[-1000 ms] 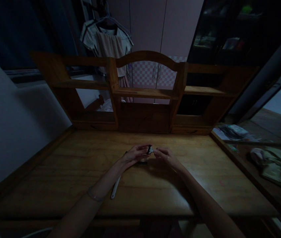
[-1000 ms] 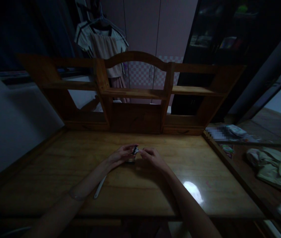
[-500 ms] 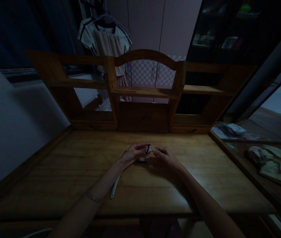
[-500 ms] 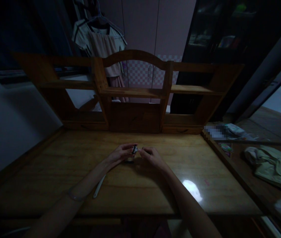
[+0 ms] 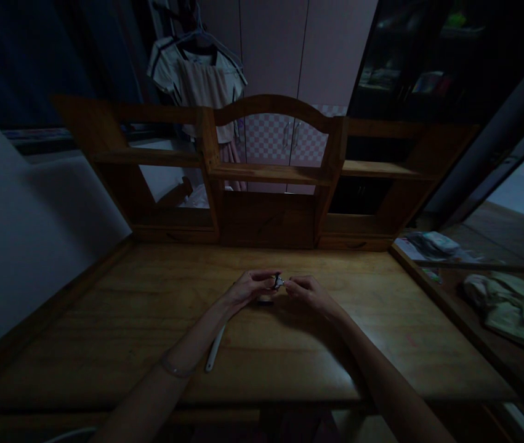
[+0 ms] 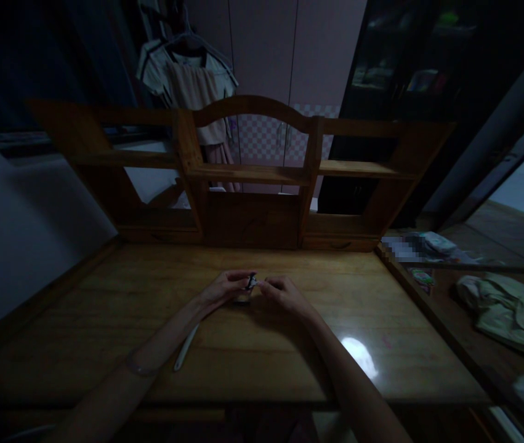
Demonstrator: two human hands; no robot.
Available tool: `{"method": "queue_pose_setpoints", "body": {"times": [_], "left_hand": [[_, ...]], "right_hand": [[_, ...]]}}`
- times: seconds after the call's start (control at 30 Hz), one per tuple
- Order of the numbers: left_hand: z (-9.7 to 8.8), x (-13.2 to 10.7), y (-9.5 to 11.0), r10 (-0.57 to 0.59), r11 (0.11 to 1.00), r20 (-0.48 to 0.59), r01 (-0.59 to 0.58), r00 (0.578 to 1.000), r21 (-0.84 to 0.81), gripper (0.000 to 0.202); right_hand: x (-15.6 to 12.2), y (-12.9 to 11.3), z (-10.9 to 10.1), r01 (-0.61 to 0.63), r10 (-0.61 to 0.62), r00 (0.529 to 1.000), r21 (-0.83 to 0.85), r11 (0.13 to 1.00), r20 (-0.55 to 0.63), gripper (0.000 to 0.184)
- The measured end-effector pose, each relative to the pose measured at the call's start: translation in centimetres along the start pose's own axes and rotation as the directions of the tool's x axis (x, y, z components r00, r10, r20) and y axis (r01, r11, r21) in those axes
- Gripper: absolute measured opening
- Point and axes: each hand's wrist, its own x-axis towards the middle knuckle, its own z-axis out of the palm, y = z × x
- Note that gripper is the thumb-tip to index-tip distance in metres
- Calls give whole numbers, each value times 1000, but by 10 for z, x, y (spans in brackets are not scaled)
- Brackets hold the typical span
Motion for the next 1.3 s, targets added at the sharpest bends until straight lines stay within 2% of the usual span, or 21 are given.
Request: {"method": "queue_pose_setpoints", "body": {"times": [0.43, 0.9, 1.13, 1.3], "left_hand": [[-1, -1, 0, -20, 999, 6, 20, 1000, 27, 48], [-2, -4, 3, -59, 997, 87, 55, 994, 48, 50], [0, -6, 5, -58, 994, 80, 50, 995, 96, 51], [2, -3, 3, -18, 994, 34, 14, 999, 105, 53]], "right_hand": [[1, -2, -1, 21, -20, 999, -29, 999, 42, 46], [-2, 2, -6, -26, 13, 980, 66, 998, 200, 44], [-2, 1, -4, -13, 0, 983, 66, 998, 186, 46], [-3, -6, -5, 47, -48, 992, 14, 999, 117, 47]]}}
